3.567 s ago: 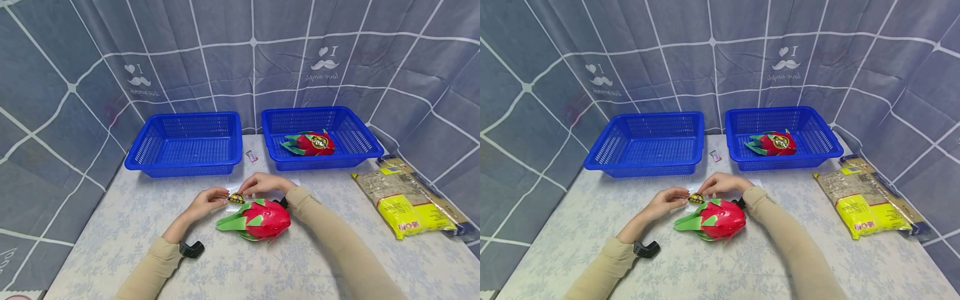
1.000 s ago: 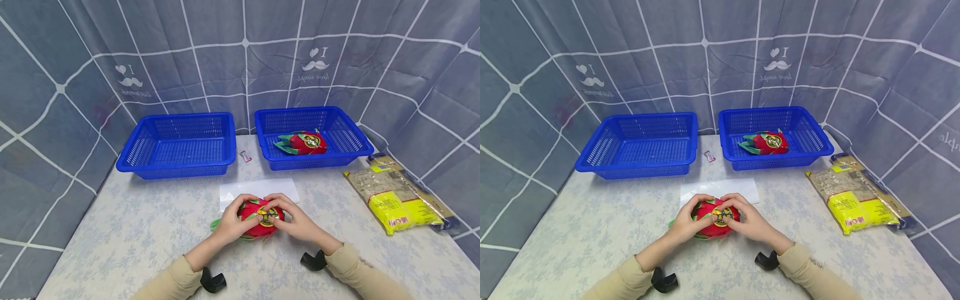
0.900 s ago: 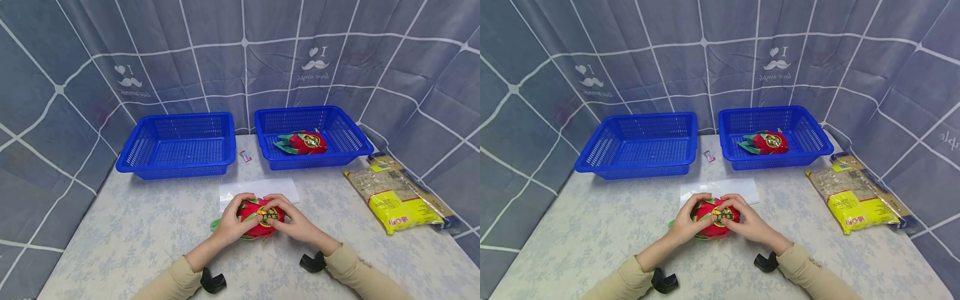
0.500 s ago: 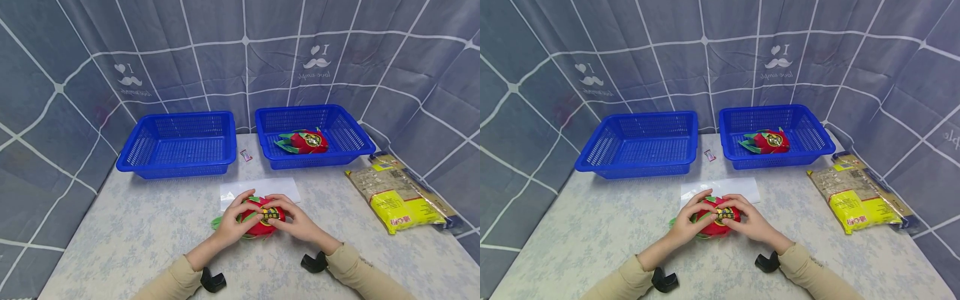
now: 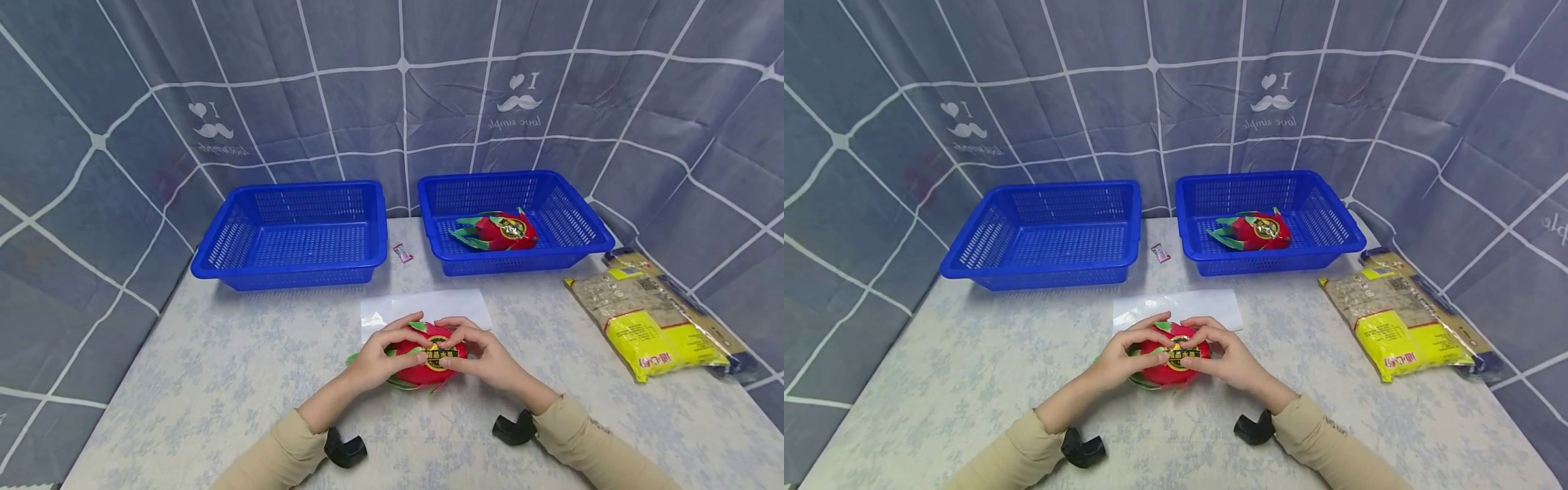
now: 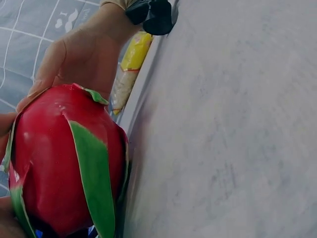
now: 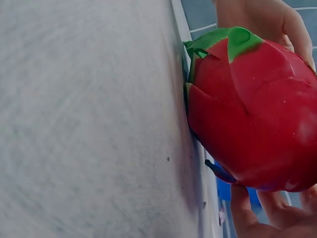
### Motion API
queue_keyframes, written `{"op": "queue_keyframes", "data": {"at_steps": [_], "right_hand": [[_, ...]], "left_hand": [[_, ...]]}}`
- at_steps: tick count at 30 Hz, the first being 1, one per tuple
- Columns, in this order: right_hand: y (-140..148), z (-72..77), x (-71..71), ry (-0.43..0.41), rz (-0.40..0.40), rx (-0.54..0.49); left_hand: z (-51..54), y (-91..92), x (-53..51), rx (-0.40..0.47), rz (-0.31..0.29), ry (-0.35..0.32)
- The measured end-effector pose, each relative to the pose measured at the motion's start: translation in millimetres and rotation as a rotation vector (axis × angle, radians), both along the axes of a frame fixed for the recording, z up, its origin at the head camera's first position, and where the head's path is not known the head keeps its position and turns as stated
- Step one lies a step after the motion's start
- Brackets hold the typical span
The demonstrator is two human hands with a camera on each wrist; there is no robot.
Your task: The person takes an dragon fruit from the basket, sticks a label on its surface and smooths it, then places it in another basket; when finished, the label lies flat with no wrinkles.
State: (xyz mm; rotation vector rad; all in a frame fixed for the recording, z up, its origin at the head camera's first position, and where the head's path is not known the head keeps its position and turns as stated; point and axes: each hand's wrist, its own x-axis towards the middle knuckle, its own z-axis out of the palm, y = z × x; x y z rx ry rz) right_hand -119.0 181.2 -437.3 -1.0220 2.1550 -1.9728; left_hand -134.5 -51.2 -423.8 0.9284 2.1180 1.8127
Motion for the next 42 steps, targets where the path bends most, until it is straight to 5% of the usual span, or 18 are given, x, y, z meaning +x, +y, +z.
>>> {"op": "queue_keyframes", "data": {"at_steps": [9, 20, 34, 42], "right_hand": [[-1, 0.8, -0.1, -0.063, -0.095, 0.082], [-5, 2.6, 3.5, -0.103, -0.129, 0.153], [-4, 0.5, 2.4, -0.03, -0.056, 0.162], [-5, 2.0, 1.5, -0.093, -0.121, 0.136]], "left_hand": [[-2.6, -0.5, -6.3, 0.07, -0.013, -0.062], [-2.6, 1.9, -4.0, 0.01, 0.004, -0.011], [-6.0, 5.1, -4.8, -0.014, 0.015, 0.036], [8.0, 3.4, -2.7, 0.039, 0.01, -0.039]]}}
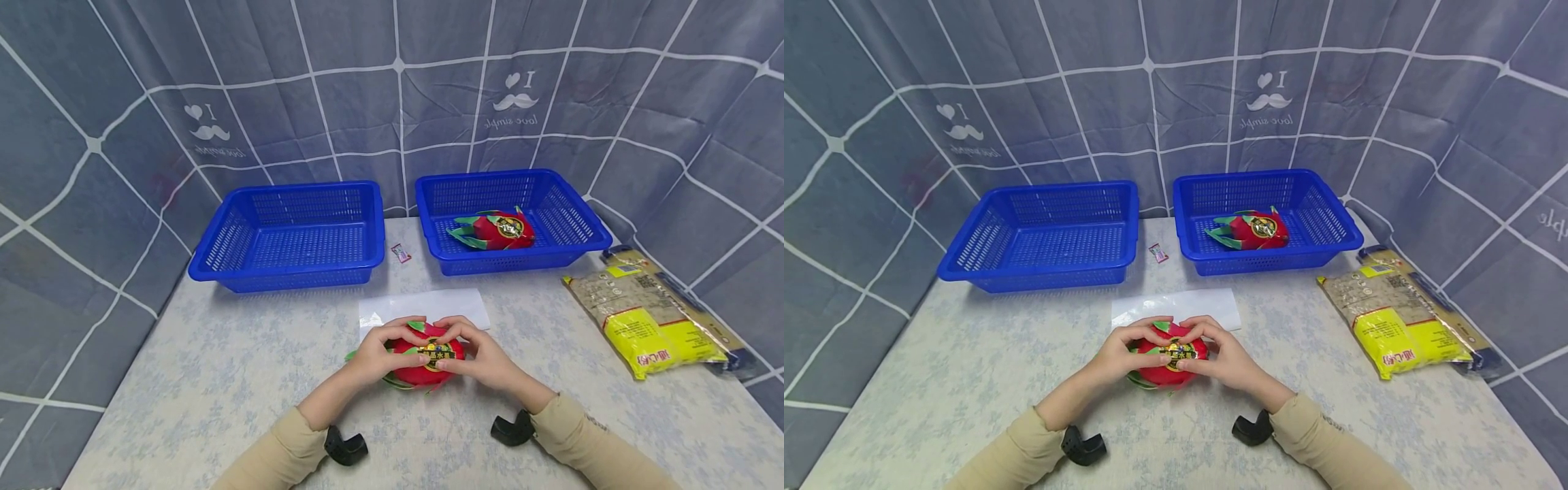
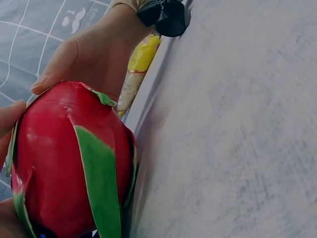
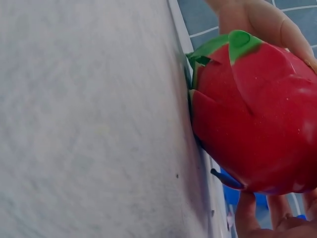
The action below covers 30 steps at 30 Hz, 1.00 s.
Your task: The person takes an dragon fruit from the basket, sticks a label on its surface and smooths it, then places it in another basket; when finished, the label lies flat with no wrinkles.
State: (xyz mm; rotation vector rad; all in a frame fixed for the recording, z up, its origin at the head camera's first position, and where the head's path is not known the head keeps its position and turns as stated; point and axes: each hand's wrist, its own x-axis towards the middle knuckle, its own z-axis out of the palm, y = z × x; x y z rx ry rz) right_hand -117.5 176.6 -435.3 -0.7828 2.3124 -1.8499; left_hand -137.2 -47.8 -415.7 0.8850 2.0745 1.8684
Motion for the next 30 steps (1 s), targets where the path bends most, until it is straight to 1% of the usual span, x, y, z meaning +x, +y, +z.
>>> {"op": "queue_keyframes", "data": {"at_steps": [1, 3, 6, 9, 12, 16, 19, 21, 23, 25, 27, 29, 30], "right_hand": [[0, 0.5, 0.1, -0.012, -0.005, -0.006], [0, 0.4, 0.0, -0.024, -0.011, -0.021], [0, -0.8, -0.2, -0.029, -0.014, -0.041], [0, -1.7, -0.2, -0.031, -0.014, -0.05], [0, -1.6, 0.0, -0.035, -0.006, -0.052], [-1, -1.2, 2.2, -0.03, 0.023, -0.039], [-3, -1.4, 4.8, -0.018, 0.041, -0.006], [-6, -1.1, 6.6, -0.015, 0.038, 0.013], [-8, -0.3, 8.0, -0.014, 0.014, 0.033], [-10, 0.8, 9.0, -0.006, -0.023, 0.049], [-11, 1.2, 9.2, 0.019, -0.059, 0.063], [-11, 1.9, 8.7, 0.038, -0.076, 0.081], [-10, 2.0, 8.0, 0.044, -0.073, 0.09]], "left_hand": [[0.7, 0.0, 0.0, 0.0, -0.008, -0.018], [-7.5, -0.6, -4.1, 0.016, -0.032, -0.032], [-7.6, -1.1, -4.6, 0.026, -0.059, -0.058], [-7.9, -0.9, -4.7, 0.022, -0.063, -0.056], [-7.8, -0.2, -3.2, -0.03, -0.043, -0.013], [-4.1, 2.4, 2.0, -0.102, 0.0, 0.042], [0.9, 5.8, 7.6, -0.109, 0.036, 0.089], [0.2, 8.2, 9.9, -0.107, 0.073, 0.126], [-2.7, 10.0, 10.7, -0.101, 0.108, 0.165], [-9.0, 10.7, 9.2, -0.097, 0.134, 0.177], [-12.4, 10.3, 7.8, -0.084, 0.129, 0.176], [-14.0, 8.9, 5.8, -0.064, 0.099, 0.161], [-14.1, 8.0, 4.9, -0.05, 0.079, 0.144]]}}
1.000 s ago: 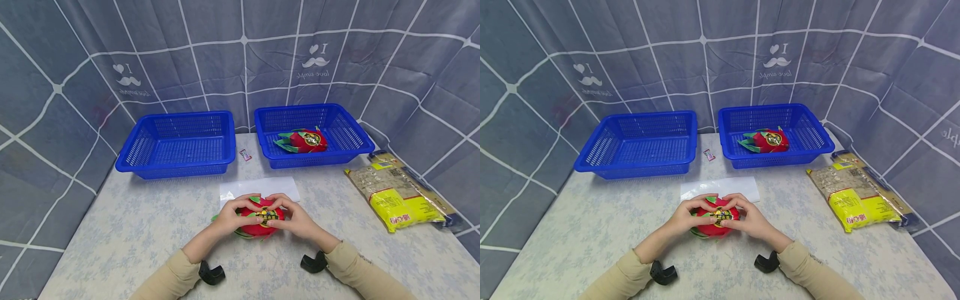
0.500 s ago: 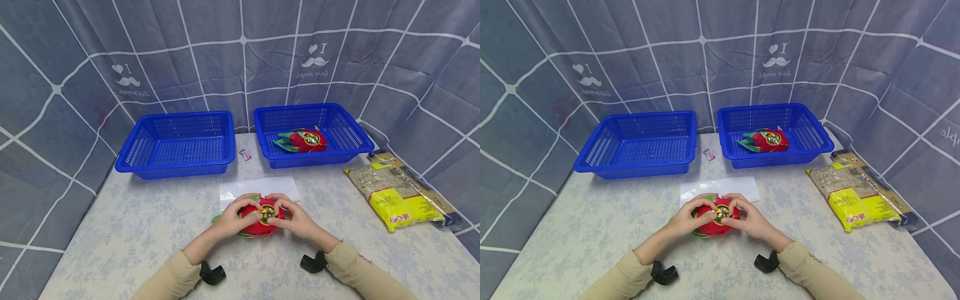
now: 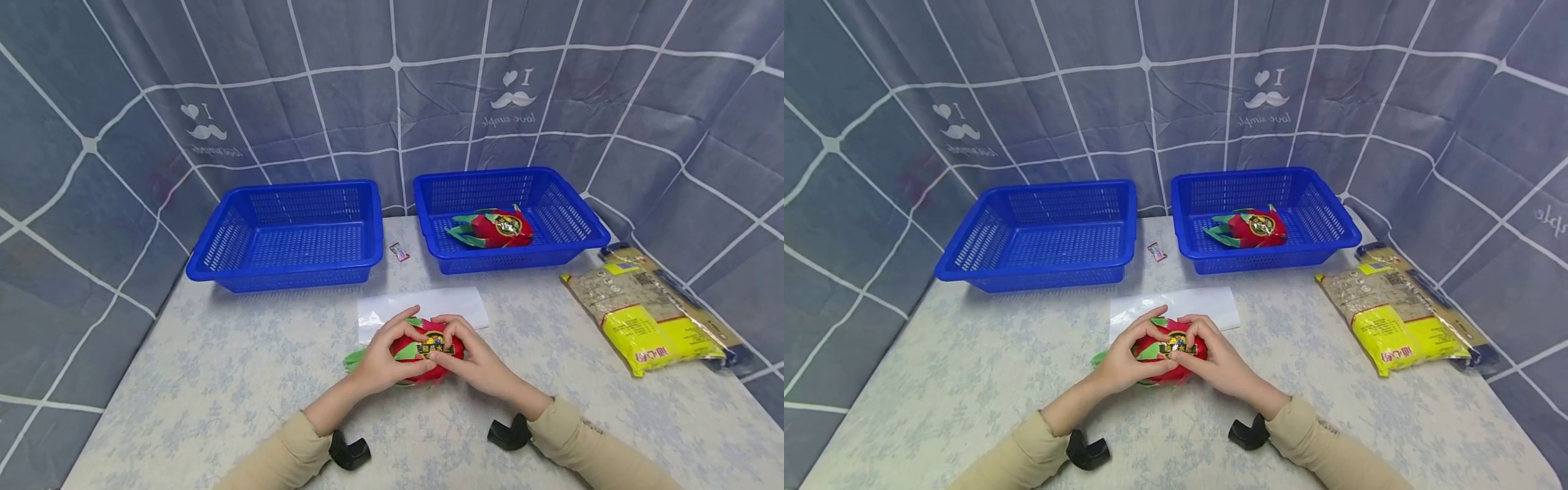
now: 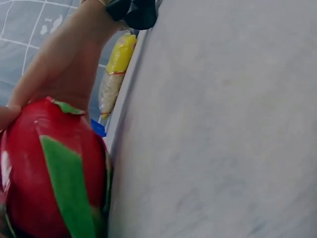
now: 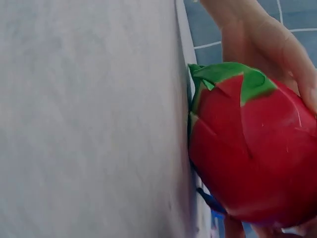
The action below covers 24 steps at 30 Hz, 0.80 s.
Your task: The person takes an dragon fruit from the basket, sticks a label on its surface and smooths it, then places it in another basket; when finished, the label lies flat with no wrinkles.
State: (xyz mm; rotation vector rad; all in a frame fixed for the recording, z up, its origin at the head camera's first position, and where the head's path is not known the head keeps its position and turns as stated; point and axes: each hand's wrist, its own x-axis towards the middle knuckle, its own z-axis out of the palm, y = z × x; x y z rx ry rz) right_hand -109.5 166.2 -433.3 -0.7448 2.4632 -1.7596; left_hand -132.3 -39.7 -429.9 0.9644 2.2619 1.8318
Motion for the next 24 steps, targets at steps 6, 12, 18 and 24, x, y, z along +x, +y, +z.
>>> {"op": "queue_keyframes", "data": {"at_steps": [6, 12, 18, 24], "right_hand": [[13, 6.5, -6.5, -0.1, 0.158, 0.039], [28, 10.6, -14.2, -0.253, 0.319, -0.036], [32, 10.7, -15.1, -0.273, 0.354, -0.079], [28, 9.6, -11.4, -0.221, 0.34, -0.06]], "left_hand": [[5.1, -5.0, -3.7, 0.064, -0.09, -0.165], [7.4, -5.4, -6.2, 0.064, -0.128, -0.208], [4.4, -7.5, -5.8, 0.029, -0.138, -0.119], [2.0, -10.0, -8.4, 0.035, -0.159, -0.057]]}}
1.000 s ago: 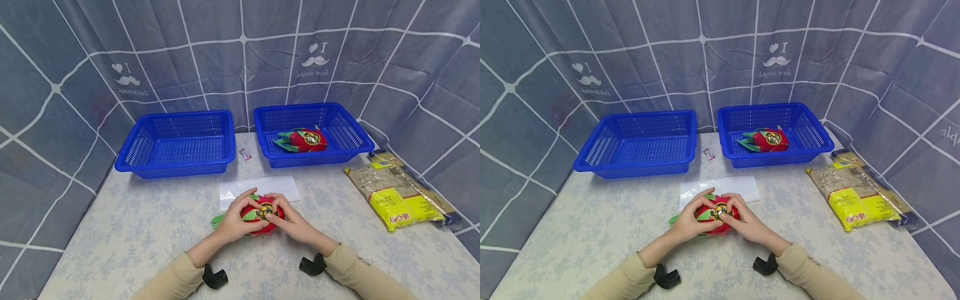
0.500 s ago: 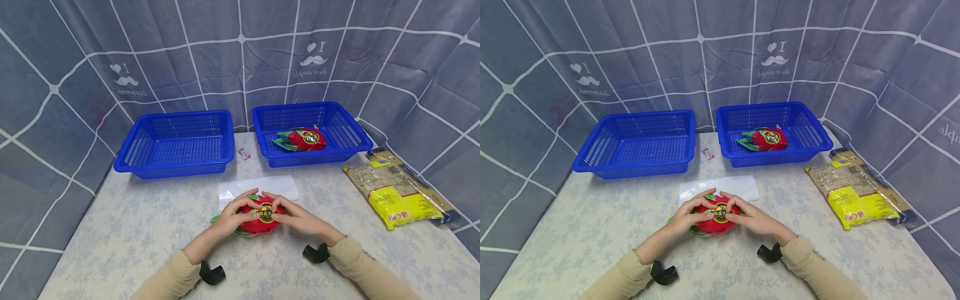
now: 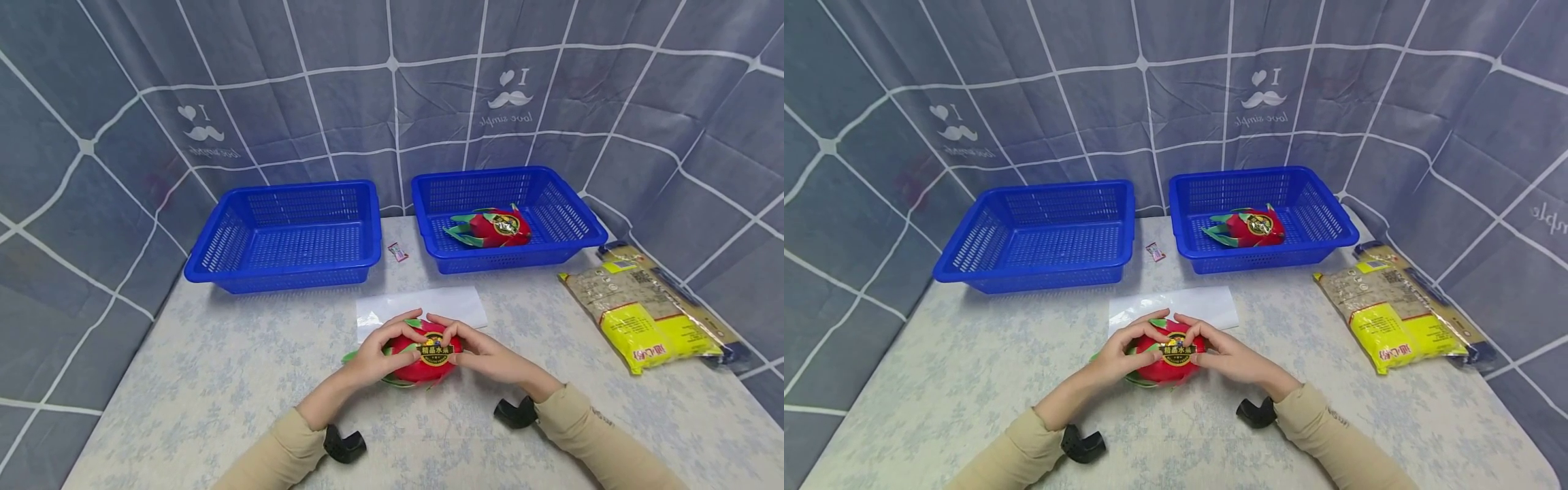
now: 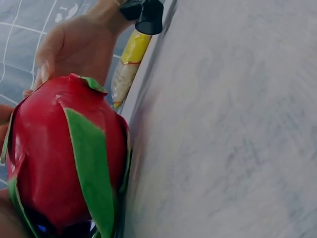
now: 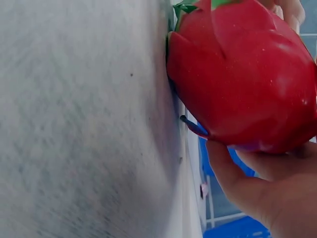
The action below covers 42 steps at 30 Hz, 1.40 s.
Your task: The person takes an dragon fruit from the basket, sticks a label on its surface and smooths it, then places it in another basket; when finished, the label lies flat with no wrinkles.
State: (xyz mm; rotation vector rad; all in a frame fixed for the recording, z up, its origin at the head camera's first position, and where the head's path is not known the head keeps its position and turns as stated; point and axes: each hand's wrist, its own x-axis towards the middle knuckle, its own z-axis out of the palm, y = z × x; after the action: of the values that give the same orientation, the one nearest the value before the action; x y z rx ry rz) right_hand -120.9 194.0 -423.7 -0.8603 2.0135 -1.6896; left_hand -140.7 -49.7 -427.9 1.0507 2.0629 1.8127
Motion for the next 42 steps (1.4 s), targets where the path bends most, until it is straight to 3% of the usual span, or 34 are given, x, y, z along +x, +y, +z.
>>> {"op": "queue_keyframes", "data": {"at_steps": [6, 9, 13, 17, 23, 26, 33, 42], "right_hand": [[-1, 0.6, 0.9, -0.025, -0.008, -0.019], [-6, -2.6, 2.4, 0.019, -0.084, -0.011], [-14, -4.9, 5.9, 0.088, -0.193, 0.046], [-12, -2.2, 6.3, 0.087, -0.157, 0.073], [-9, -1.8, 4.5, 0.077, -0.089, 0.032], [-11, -3.2, 5.6, 0.09, -0.1, 0.028], [-14, -6.5, 7.7, 0.153, -0.148, 0.075], [-18, -10.8, 9.8, 0.179, -0.199, 0.107]], "left_hand": [[-0.7, -3.9, -3.0, 0.003, -0.055, 0.011], [-1.7, -3.9, -2.9, -0.004, -0.055, -0.012], [-0.2, -1.2, -0.3, -0.008, -0.01, -0.051], [1.2, -0.1, 0.3, -0.013, 0.002, -0.051], [1.0, -1.2, 0.1, -0.03, -0.009, -0.019], [2.0, 0.5, 2.5, -0.019, 0.019, -0.025], [25.3, 7.5, 19.1, 0.007, 0.13, 0.001], [26.1, 10.2, 23.4, -0.008, 0.175, 0.079]]}}
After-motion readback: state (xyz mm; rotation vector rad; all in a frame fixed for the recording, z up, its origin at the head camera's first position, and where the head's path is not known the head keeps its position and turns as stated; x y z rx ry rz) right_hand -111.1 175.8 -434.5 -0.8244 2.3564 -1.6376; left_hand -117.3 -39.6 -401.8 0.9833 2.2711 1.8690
